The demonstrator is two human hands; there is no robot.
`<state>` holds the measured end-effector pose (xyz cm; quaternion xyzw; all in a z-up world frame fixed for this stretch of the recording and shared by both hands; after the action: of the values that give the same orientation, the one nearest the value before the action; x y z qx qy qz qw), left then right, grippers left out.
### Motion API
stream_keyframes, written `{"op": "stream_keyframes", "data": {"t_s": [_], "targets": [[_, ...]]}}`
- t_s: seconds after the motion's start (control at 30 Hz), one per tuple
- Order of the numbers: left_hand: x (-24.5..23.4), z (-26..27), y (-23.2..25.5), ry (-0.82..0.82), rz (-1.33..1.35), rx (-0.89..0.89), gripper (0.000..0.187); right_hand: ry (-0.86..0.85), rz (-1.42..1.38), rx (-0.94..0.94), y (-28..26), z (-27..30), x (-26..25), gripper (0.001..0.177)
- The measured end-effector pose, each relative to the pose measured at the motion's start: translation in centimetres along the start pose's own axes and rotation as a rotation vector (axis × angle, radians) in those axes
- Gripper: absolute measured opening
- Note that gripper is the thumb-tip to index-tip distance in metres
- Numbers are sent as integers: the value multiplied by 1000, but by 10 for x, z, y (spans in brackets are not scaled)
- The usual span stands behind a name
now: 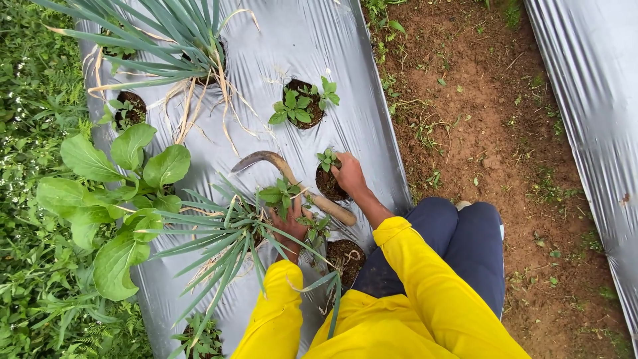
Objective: The person uses a sickle to cut weeds in a garden bed and gathers them by hand. They then walk along a path between plastic-covered rows and kneel to pull weeds from around the base of plants.
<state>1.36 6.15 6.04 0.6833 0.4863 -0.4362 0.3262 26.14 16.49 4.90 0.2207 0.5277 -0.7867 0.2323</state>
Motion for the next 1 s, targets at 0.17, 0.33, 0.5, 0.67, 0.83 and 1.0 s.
{"op": "stream_keyframes", "data": {"t_s": [0.17,0.33,0.5,0.67,0.83,1.0], "targets": [[25,9,-3,-21,152,-24,55,-52,44,23,-8,-11,10,36],[-15,-3,-6,44,101,-75,50,-78,122,32,-4,-14,17,29],[-22,-20,2,15,53,-63,43,-11,26,4,-1,-8,1,26],[26,11,-6,-43,118,-34,55,43,-111,-5,17,-1,-14,26],[4,11,-7,15,15,-18,62,44,-164,-110,-55,50,-55,17],[2,-9,1,-40,38,-36,63,-164,-295,-188,-108,96,-48,19]]}}
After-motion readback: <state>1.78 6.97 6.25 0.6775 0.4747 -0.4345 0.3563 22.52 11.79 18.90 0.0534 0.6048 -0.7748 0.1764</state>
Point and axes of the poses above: each hand's wrist, its own z-axis away from the middle knuckle, its own x-axis out of the palm, y = z × x, the point moved 8 cm from there along -z, towards the middle knuckle, and after that the axes turned 12 degrees about -y, right-handed, at the moved point
